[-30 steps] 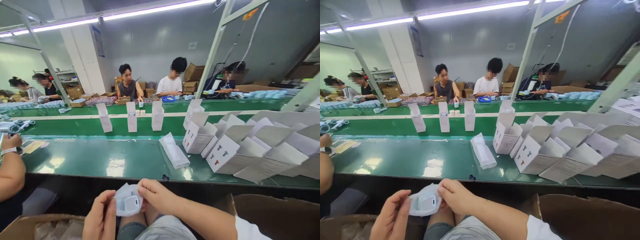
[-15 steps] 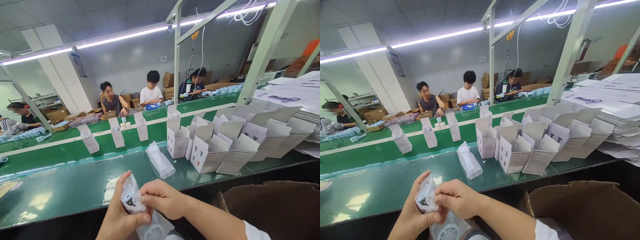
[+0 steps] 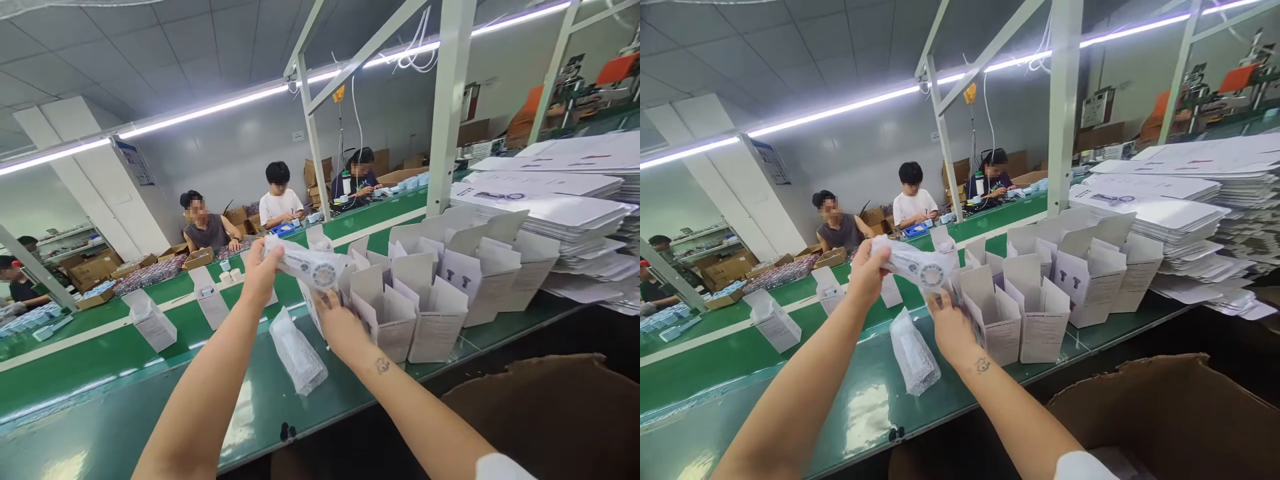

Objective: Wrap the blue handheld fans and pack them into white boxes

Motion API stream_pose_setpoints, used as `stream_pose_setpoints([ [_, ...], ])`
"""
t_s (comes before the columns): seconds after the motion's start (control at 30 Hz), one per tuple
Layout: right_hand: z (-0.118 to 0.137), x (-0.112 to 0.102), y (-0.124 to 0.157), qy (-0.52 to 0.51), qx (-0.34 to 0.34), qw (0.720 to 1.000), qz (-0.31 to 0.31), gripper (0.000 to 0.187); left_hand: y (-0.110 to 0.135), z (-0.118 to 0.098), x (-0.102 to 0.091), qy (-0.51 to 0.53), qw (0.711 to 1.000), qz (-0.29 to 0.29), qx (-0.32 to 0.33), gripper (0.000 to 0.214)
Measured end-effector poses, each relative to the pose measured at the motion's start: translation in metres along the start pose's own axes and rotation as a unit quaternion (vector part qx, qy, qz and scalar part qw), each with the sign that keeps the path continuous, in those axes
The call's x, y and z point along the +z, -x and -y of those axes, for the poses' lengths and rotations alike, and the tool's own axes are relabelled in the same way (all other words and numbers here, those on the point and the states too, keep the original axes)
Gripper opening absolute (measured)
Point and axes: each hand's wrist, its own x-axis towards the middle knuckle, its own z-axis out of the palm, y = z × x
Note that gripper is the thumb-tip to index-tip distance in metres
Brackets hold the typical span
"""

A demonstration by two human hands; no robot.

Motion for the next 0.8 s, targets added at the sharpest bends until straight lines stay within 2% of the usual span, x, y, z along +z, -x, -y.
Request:
stream_pose_setpoints([
  [0.07, 0.0, 0.003, -0.001, 0.006, -0.004, 1.0, 0.0, 0.069, -0.013, 0.012, 0.003, -0.129, 0.99, 0.057, 0.024, 0.024],
  [0.1, -0.001, 0.004, -0.001, 0.0, -0.007, 1.0, 0.002, 0.071, -0.017, 0.013, 0.002, -0.211, 0.973, 0.08, 0.041, 0.018],
  [0.2, -0.003, 0.003, 0.001, -0.019, -0.021, 0.999, 0.02, 0.079, -0.024, 0.003, 0.003, -0.442, 0.886, 0.119, 0.076, 0.006],
  [0.3, -0.006, 0.002, 0.001, -0.034, -0.013, 0.999, 0.03, 0.081, -0.03, -0.013, 0.024, -0.577, 0.797, 0.162, 0.078, 0.005],
  [0.43, -0.009, 0.003, 0.002, -0.043, 0.015, 0.998, 0.038, 0.082, -0.045, -0.022, 0.059, -0.65, 0.72, 0.229, 0.087, 0.013],
  [0.57, -0.011, 0.006, 0.005, -0.07, 0.016, 0.996, 0.046, 0.091, -0.053, -0.026, 0.064, -0.663, 0.664, 0.322, 0.127, 0.012],
  [0.67, -0.01, 0.01, 0.003, -0.091, 0.023, 0.995, 0.042, 0.085, -0.044, -0.026, 0.063, -0.692, 0.629, 0.313, 0.165, 0.014],
  [0.73, -0.008, 0.012, 0.001, -0.092, 0.035, 0.994, 0.036, 0.08, -0.034, -0.025, 0.068, -0.714, 0.603, 0.293, 0.204, 0.017],
  [0.8, -0.008, 0.014, 0.001, -0.091, 0.043, 0.994, 0.032, 0.078, -0.029, -0.027, 0.076, -0.729, 0.58, 0.296, 0.211, 0.019],
])
